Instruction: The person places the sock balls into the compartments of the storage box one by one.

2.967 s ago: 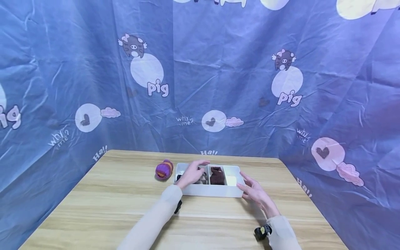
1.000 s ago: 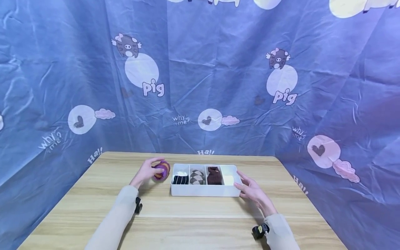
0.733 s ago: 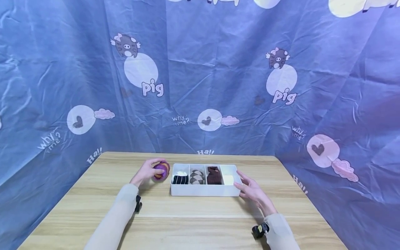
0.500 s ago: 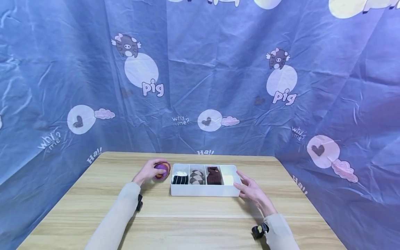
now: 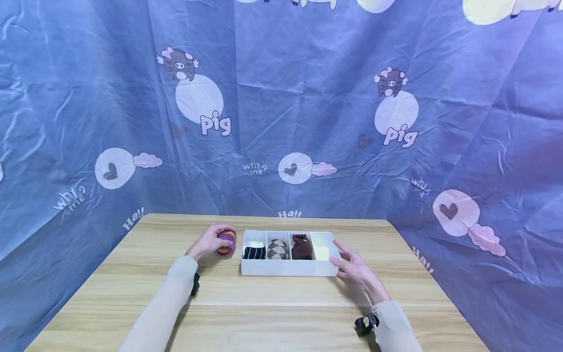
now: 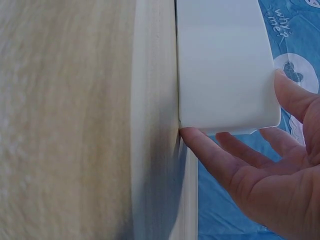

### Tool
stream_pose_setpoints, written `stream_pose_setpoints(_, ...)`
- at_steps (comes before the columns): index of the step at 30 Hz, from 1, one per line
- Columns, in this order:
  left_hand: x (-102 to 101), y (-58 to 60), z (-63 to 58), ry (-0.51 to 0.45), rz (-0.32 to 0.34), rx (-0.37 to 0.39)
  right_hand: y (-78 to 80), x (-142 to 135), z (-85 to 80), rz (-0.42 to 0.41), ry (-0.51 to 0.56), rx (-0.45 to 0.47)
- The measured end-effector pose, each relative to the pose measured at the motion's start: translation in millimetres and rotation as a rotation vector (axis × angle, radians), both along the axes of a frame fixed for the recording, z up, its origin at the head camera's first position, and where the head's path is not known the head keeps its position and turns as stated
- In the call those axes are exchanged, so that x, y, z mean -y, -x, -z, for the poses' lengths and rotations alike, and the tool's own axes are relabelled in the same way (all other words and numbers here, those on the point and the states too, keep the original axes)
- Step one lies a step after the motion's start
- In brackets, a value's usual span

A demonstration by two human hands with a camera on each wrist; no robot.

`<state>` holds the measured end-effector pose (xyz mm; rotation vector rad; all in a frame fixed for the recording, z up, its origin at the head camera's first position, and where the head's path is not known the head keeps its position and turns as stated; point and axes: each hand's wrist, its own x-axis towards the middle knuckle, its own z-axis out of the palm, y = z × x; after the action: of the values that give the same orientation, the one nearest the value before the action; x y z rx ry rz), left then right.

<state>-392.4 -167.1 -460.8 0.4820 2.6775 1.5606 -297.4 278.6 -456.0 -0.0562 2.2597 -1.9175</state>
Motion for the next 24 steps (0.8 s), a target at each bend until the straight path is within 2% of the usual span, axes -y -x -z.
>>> stream_pose_setpoints(5, 0, -1.2, -0.4, -0.020, -0.042, -0.003, -0.6, 0, 2.4, 0.014, 0.006, 0.011)
stream_pose_setpoints(9, -1, -1.0, -4.2, -0.062, -0.065, -0.039, -1.3, 0, 2.5, 0.009, 0.003, 0.001)
stream_pose_setpoints(15, -1, -2.4, -12.4, -0.076, -0.040, -0.093, -0.8, 0, 1.3, -0.001, -0.013, -0.008)
stream_pose_setpoints(20, -5, -5.5, -21.5, -0.073, -0.062, -0.146, -0.7, 0, 0.2, -0.006, 0.009, -0.002)
stream_pose_setpoints(24, -12, -6.6, -30.4, -0.093, -0.053, -0.168, -0.8, -1, -0.4, -0.008, 0.006, -0.007)
